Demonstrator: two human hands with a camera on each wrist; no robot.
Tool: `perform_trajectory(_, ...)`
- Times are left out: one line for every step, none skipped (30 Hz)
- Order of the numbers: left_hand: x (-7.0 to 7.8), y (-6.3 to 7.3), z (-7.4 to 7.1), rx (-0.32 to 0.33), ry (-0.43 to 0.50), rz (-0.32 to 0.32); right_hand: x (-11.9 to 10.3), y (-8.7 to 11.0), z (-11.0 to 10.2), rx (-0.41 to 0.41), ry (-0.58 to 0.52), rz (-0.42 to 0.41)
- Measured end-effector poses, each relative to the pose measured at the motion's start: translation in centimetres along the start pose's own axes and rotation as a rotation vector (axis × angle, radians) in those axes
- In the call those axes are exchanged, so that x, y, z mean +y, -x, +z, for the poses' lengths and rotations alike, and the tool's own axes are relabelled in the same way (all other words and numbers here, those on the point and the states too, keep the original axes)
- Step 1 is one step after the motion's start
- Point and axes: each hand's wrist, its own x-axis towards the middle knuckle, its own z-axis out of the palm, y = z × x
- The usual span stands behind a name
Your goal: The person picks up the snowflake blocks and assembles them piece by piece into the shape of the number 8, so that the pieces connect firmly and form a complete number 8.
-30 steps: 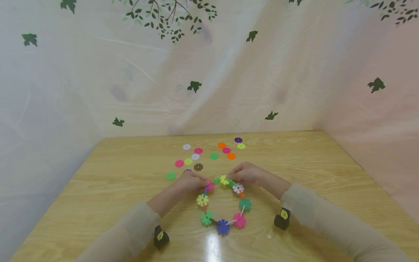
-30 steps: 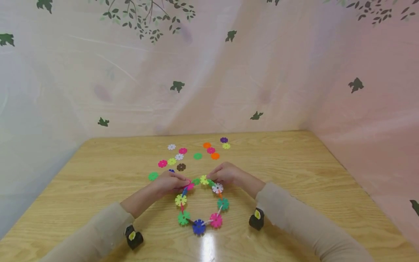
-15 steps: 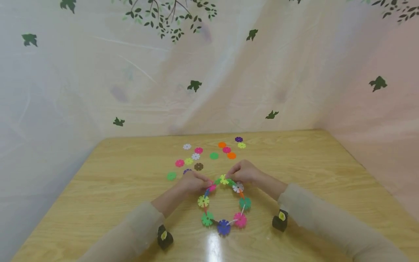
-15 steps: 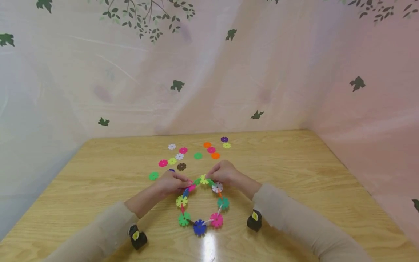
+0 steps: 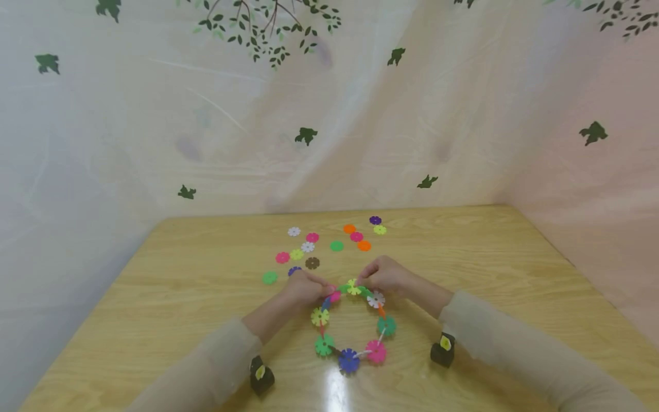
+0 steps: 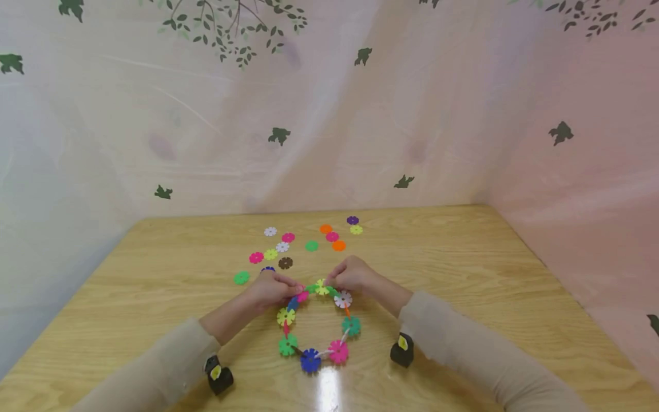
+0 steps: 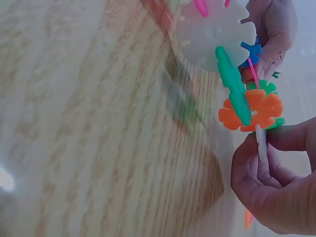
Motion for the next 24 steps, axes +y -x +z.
perform_trajectory(0.0, 0.0, 0.0, 0.005, 0.001, -0.003, 0.0, 0.0, 0.1, 0.003, -0.007, 0.004)
perform_trajectory(0.0, 0.0, 0.0, 0.01, 0.001, -0.007, 0.1, 0.0, 0.1, 0.005, -0.013, 0.008)
perform_trajectory(0.1, 0.0, 0.0, 0.016, -0.003, -0.01, 0.1, 0.0, 0.2, 0.006, -0.014, 0.011)
perform_trajectory(0.1, 0.0, 0.0, 0.02, -0.006, -0.012, 0.1, 0.0, 0.2, 0.006, -0.013, 0.014)
perform_trajectory(0.1, 0.0, 0.0, 0.021, -0.01, -0.015, 0.1, 0.0, 0.2, 0.005, -0.009, 0.018)
perform_trajectory(0.1, 0.0, 0.0, 0.024, -0.02, -0.016, 0.1, -0.1, 0.2, 0.0, -0.009, 0.019)
perform_trajectory(0.1, 0.0, 0.0, 0.025, -0.032, -0.014, 0.2, -0.1, 0.1, -0.01, -0.002, 0.02)
perform_trajectory(0.1, 0.0, -0.1, 0.021, -0.041, -0.012, 0.2, -0.1, 0.1, -0.024, 0.003, 0.019)
perform_trajectory(0.1, 0.1, -0.2, 0.016, -0.049, -0.007, 0.3, -0.1, 0.0, -0.046, 0.004, 0.018)
perform_trajectory(0.1, 0.1, -0.3, 0.011, -0.056, -0.002, 0.3, 0.0, -0.1, -0.071, 0.003, 0.015)
perform_trajectory(0.1, 0.1, -0.5, 0.007, -0.063, 0.01, 0.4, -0.1, -0.2, -0.098, -0.007, 0.013)
perform_trajectory(0.1, 0.2, -0.7, 0.002, -0.071, 0.022, 0.5, -0.1, -0.4, -0.128, -0.027, 0.015)
perform_trajectory(0.1, 0.2, -0.9, -0.007, -0.062, 0.029, 0.6, -0.1, -0.5, -0.16, -0.05, 0.018)
perform_trajectory(0.1, 0.2, -1.0, -0.011, -0.057, 0.04, 0.7, -0.2, -0.5, -0.192, -0.085, 0.022)
perform_trajectory(0.1, 0.2, -1.2, -0.013, -0.054, 0.051, 0.8, -0.2, -0.6, -0.226, -0.129, 0.028)
perform_trajectory(0.1, 0.1, -1.4, -0.011, -0.051, 0.058, 0.9, -0.2, -0.7, -0.259, -0.177, 0.038)
perform_trajectory(0.2, 0.1, -1.6, -0.013, -0.046, 0.064, 0.9, -0.3, -0.7, -0.29, -0.225, 0.045)
perform_trajectory(0.2, 0.1, -1.7, -0.013, -0.038, 0.067, 0.9, -0.3, -0.7, -0.322, -0.267, 0.054)
perform_trajectory(0.2, 0.1, -1.8, -0.015, -0.034, 0.072, 0.9, -0.3, -0.7, -0.352, -0.299, 0.059)
perform_trajectory(0.3, 0.1, -1.9, -0.011, -0.04, 0.08, 0.8, -0.3, -0.7, -0.378, -0.324, 0.062)
perform_trajectory(0.3, 0.1, -2.0, -0.009, -0.042, 0.08, 0.8, -0.3, -0.7, -0.4, -0.342, 0.066)
perform_trajectory(0.3, 0.1, -2.0, -0.007, -0.038, 0.078, 0.7, -0.2, -0.7, -0.411, -0.351, 0.065)
perform_trajectory(0.3, 0.0, -2.1, -0.007, -0.035, 0.079, 0.7, -0.2, -0.7, -0.423, -0.351, 0.059)
perform_trajectory(0.3, 0.0, -2.1, -0.006, -0.03, 0.081, 0.6, -0.2, -0.7, -0.429, -0.35, 0.058)
